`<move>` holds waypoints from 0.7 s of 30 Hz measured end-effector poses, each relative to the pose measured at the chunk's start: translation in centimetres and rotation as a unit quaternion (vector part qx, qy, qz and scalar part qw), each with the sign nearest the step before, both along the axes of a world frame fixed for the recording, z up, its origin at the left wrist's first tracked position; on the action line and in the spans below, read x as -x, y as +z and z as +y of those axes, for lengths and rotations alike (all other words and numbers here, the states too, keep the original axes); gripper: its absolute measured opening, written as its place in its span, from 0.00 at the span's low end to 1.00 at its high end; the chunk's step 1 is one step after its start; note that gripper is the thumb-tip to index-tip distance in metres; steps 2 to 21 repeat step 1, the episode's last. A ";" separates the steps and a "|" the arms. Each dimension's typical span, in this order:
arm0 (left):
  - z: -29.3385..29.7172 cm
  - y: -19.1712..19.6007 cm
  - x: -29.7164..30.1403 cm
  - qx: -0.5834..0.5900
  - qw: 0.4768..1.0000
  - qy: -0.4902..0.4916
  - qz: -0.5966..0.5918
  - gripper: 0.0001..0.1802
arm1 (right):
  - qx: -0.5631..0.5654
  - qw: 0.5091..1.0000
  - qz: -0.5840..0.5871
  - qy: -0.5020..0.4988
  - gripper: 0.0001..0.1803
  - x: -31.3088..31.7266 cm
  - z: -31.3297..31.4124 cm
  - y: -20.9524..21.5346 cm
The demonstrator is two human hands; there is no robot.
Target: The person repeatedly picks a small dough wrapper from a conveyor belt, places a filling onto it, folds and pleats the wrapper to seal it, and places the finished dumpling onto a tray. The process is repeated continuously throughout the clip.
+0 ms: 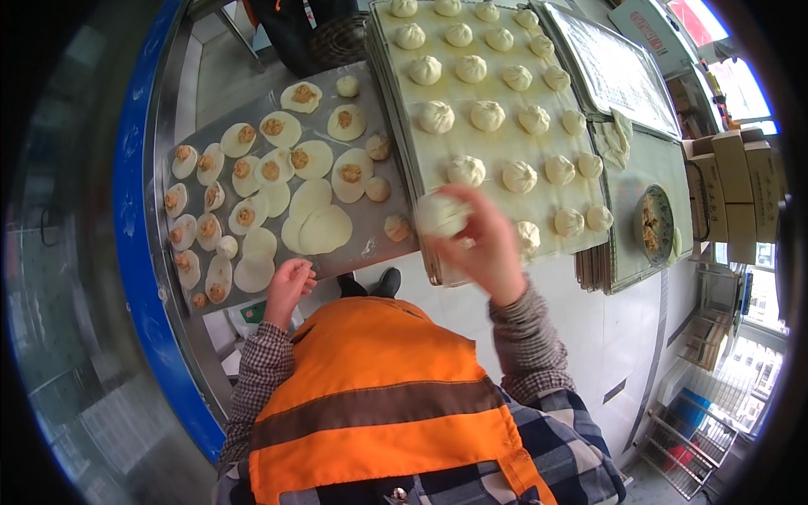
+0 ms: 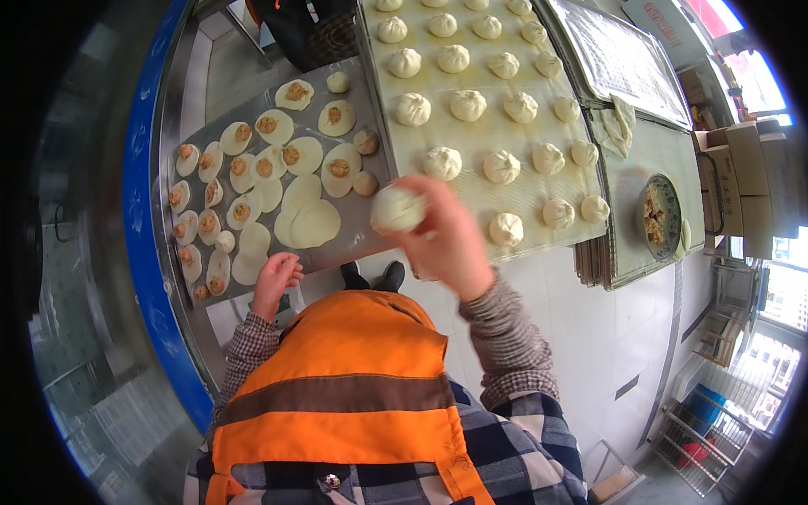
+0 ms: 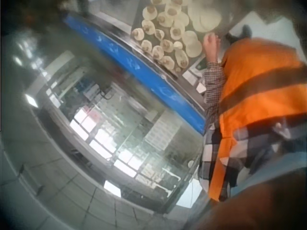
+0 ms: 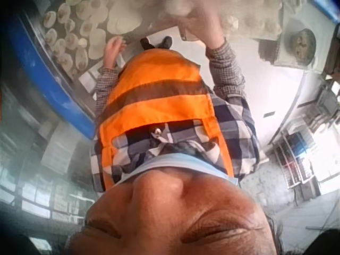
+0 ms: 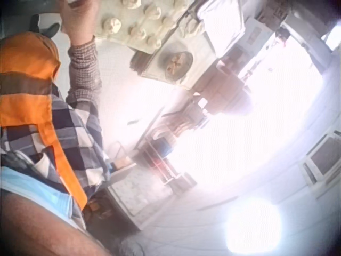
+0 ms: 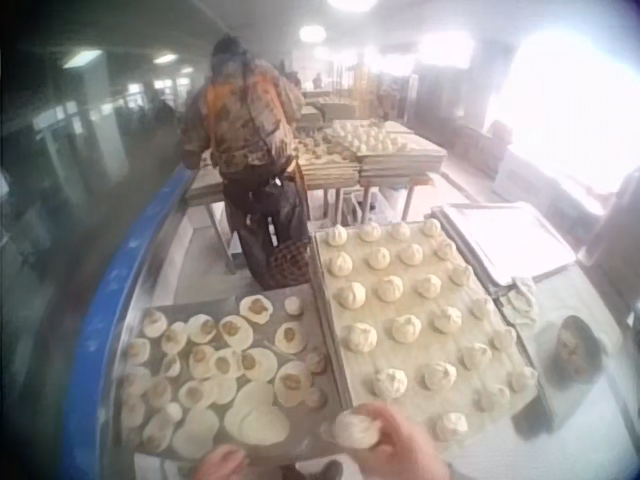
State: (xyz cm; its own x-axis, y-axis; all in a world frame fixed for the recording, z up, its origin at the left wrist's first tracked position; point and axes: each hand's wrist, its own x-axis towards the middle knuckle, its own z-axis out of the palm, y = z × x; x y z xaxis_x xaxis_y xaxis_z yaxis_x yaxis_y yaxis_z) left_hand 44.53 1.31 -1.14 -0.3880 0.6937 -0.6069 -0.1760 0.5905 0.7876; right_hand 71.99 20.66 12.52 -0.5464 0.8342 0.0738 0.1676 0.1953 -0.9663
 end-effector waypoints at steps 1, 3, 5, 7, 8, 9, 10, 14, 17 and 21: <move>0.1 -0.3 0.3 0.001 1.000 0.005 -0.015 0.13 | -0.022 0.999 -0.012 0.045 0.30 2.3 -1.3 -0.3; 0.1 -0.3 0.3 0.001 1.000 0.005 -0.015 0.13 | -0.022 0.999 -0.012 0.045 0.30 2.3 -1.3 -0.3; 0.1 -0.3 0.3 0.001 1.000 0.005 -0.015 0.13 | -0.022 0.999 -0.012 0.045 0.30 2.3 -1.3 -0.3; 0.1 -0.3 0.3 0.001 1.000 0.005 -0.015 0.13 | -0.022 0.999 -0.012 0.045 0.30 2.3 -1.3 -0.3; 0.1 -0.3 0.3 0.001 1.000 0.005 -0.015 0.13 | -0.022 0.999 -0.012 0.045 0.30 2.3 -1.3 -0.3; 0.1 -0.3 0.3 0.001 1.000 0.005 -0.015 0.13 | -0.022 0.999 -0.012 0.045 0.30 2.3 -1.3 -0.3; 0.1 -0.3 0.3 0.001 1.000 0.005 -0.015 0.13 | -0.022 0.999 -0.012 0.045 0.30 2.3 -1.3 -0.3; 0.1 -0.3 0.3 0.001 1.000 0.005 -0.015 0.13 | -0.022 0.999 -0.012 0.045 0.30 2.3 -1.3 -0.3; 0.1 -0.3 0.3 0.001 1.000 0.005 -0.015 0.13 | -0.022 0.999 -0.012 0.045 0.30 2.3 -1.3 -0.3; 0.1 -0.3 0.3 0.001 1.000 0.005 -0.015 0.13 | -0.022 0.999 -0.012 0.045 0.30 2.3 -1.3 -0.3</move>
